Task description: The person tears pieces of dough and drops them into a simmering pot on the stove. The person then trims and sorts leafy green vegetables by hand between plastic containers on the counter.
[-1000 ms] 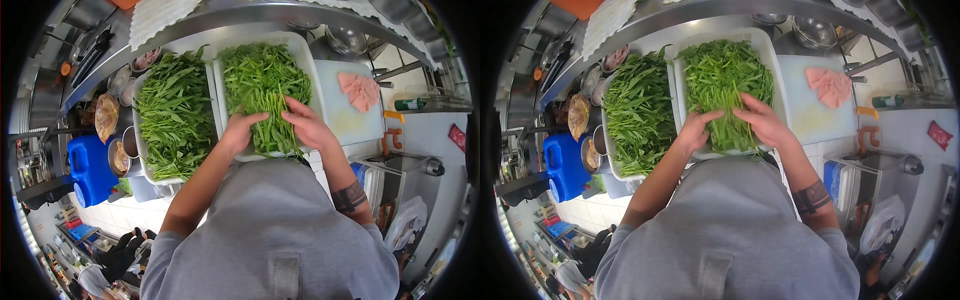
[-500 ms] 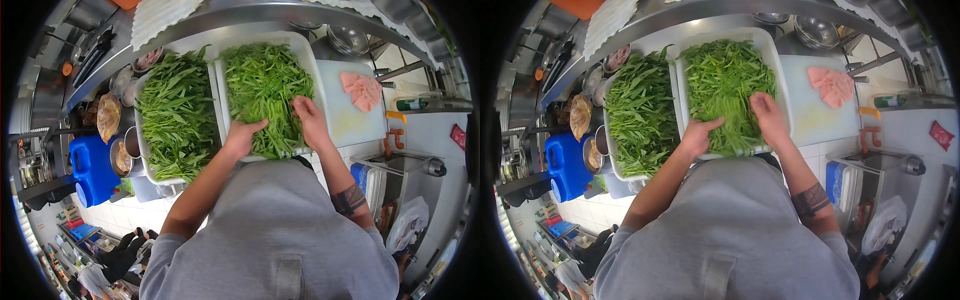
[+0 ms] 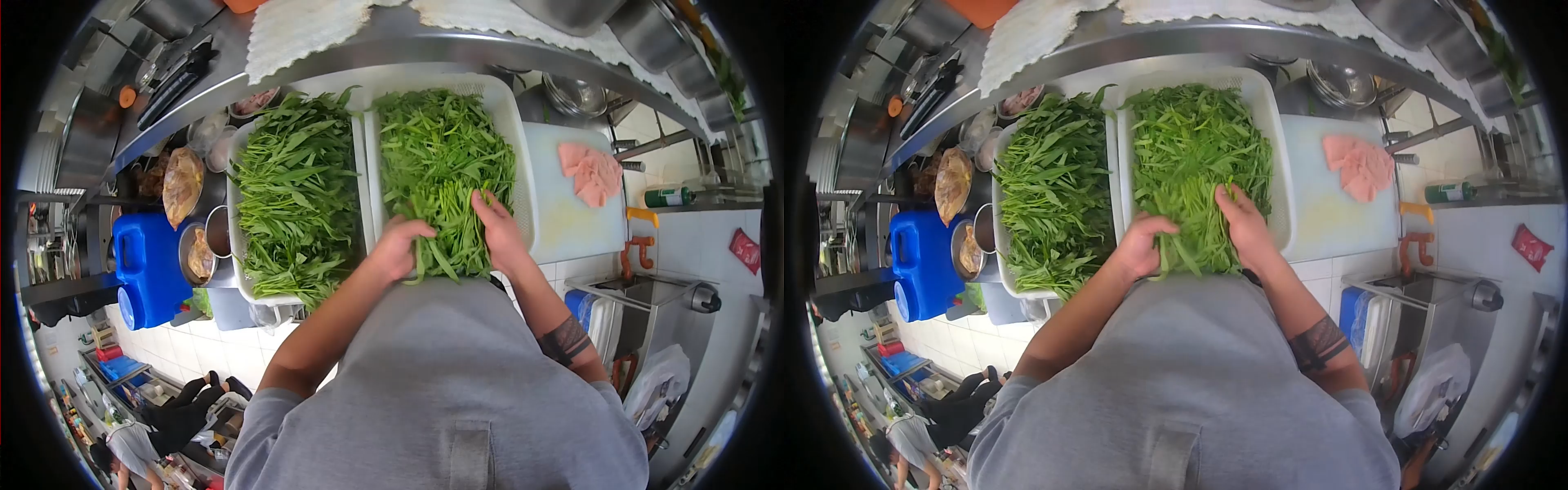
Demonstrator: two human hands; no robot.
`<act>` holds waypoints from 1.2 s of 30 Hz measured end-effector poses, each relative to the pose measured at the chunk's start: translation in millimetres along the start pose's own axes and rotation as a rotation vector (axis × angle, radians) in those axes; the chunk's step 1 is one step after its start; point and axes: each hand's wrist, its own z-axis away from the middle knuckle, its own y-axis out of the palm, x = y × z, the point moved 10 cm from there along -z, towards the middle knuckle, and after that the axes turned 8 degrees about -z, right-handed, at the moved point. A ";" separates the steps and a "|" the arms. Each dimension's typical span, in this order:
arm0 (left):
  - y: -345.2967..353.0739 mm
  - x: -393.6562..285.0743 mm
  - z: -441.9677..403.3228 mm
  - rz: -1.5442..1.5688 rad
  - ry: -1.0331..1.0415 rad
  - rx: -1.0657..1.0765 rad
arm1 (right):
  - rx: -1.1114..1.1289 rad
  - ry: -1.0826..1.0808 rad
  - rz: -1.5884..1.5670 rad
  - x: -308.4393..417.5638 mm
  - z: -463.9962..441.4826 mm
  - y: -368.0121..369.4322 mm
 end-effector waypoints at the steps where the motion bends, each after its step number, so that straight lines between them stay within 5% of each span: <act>1: 6.4 -0.4 -3.2 0.002 0.013 0.000 | 0.011 -0.005 0.007 -5.6 0.6 4.9; 3: 22.7 -3.6 -8.0 -0.817 0.073 0.049 | 0.038 -0.084 0.269 -7.7 1.7 18.1; 4: 31.7 -10.0 -15.3 -1.136 0.354 -0.008 | 0.140 -0.100 0.615 7.6 14.6 41.5; 5: 43.9 -11.0 -14.7 -1.447 0.641 -0.073 | 0.151 -0.105 0.624 7.9 14.3 45.7; 6: 50.1 2.4 -17.3 -1.793 0.441 -0.006 | 0.125 -0.079 0.466 8.2 12.3 44.9; 8: 66.0 -17.7 7.2 -1.586 0.488 0.026 | 0.078 -0.097 0.200 36.9 18.8 54.0; 11: 80.8 -48.5 39.3 -1.337 0.543 0.124 | 0.172 -0.177 0.218 62.7 6.4 35.9; 13: 70.9 -56.3 45.0 -1.053 0.396 0.194 | 0.152 -0.249 0.197 84.5 13.2 28.1; 17: 40.6 -69.7 39.7 -1.153 0.490 -0.068 | 0.095 -0.343 0.332 113.4 23.5 7.1; 23: 44.4 -58.9 4.1 -0.982 0.736 0.040 | 0.084 -0.386 0.219 135.5 29.3 -14.7; 24: 43.2 -41.6 -8.5 -0.668 0.510 0.118 | 0.101 -0.374 0.179 134.3 23.4 -14.5; 27: 52.4 -35.8 -21.1 -0.377 0.362 0.196 | 0.115 -0.320 0.197 126.7 15.0 -8.9; 29: 41.6 -32.7 -22.1 -0.420 0.424 0.121 | 0.092 -0.387 0.203 119.4 24.7 27.1; 31: 38.1 -50.5 -4.1 -0.616 0.725 0.002 | 0.063 -0.454 0.196 114.1 28.1 35.5; 33: 44.5 -58.1 0.9 -0.921 0.785 -0.214 | 0.125 -0.297 0.294 74.3 15.9 42.7; 36: 55.8 -59.6 21.4 -1.041 0.904 -0.050 | 0.081 -0.160 0.159 51.5 6.1 36.3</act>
